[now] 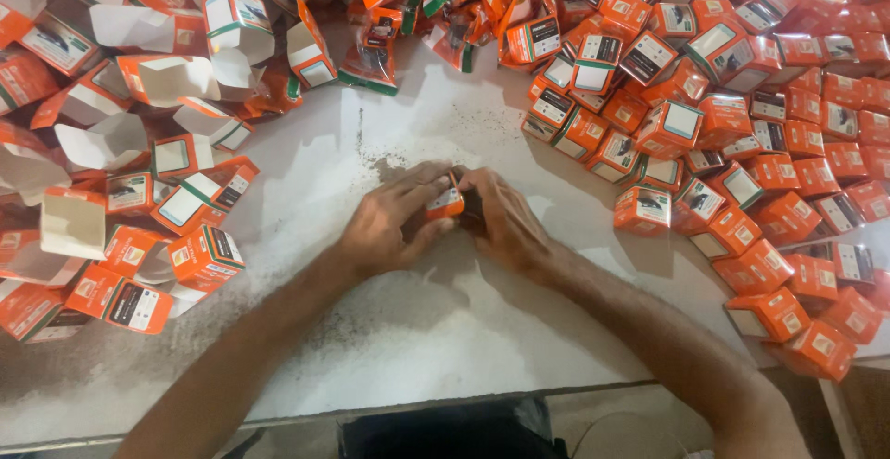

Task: The person picks small orange packaged products one at a time from a large pile on the table, places each product into a small white paper carton, folds the carton flaps closed by hand, and tosses the closed carton onto a growing pile of finished boxes.

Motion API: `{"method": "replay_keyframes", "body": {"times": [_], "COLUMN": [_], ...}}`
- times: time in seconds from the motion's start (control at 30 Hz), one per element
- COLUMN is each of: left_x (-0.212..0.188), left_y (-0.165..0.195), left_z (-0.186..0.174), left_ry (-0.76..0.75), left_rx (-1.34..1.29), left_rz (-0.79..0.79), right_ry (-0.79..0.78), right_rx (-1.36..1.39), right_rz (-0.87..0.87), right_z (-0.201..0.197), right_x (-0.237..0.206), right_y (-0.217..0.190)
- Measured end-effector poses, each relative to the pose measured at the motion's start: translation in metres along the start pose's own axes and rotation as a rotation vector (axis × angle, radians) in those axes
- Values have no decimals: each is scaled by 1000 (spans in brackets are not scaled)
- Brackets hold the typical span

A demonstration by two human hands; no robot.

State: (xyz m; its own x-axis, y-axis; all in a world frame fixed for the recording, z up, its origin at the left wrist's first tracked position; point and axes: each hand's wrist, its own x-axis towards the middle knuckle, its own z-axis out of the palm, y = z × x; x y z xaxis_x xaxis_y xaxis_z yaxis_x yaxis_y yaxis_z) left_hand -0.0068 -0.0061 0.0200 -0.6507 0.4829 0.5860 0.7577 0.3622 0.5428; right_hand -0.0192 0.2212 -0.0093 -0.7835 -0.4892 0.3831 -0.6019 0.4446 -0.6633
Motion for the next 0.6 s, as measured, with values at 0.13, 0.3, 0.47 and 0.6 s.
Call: {"method": "replay_keyframes", "body": {"times": [0.13, 0.3, 0.47, 0.6], "left_x": [-5, -11, -9, -6], "left_y": [-9, -14, -10, -2], "left_z": [10, 22, 13, 5], "left_ry": [19, 97, 8, -15], "left_rx": [83, 7, 179, 275], "left_rz": [-18, -119, 78, 138], "right_ry": [-2, 9, 12, 2], "right_rx": [29, 41, 4, -11], "right_rz": [88, 24, -59, -174], "right_z": [3, 3, 0, 0], "right_x": [-2, 0, 0, 2], "right_y": [3, 2, 0, -5]}}
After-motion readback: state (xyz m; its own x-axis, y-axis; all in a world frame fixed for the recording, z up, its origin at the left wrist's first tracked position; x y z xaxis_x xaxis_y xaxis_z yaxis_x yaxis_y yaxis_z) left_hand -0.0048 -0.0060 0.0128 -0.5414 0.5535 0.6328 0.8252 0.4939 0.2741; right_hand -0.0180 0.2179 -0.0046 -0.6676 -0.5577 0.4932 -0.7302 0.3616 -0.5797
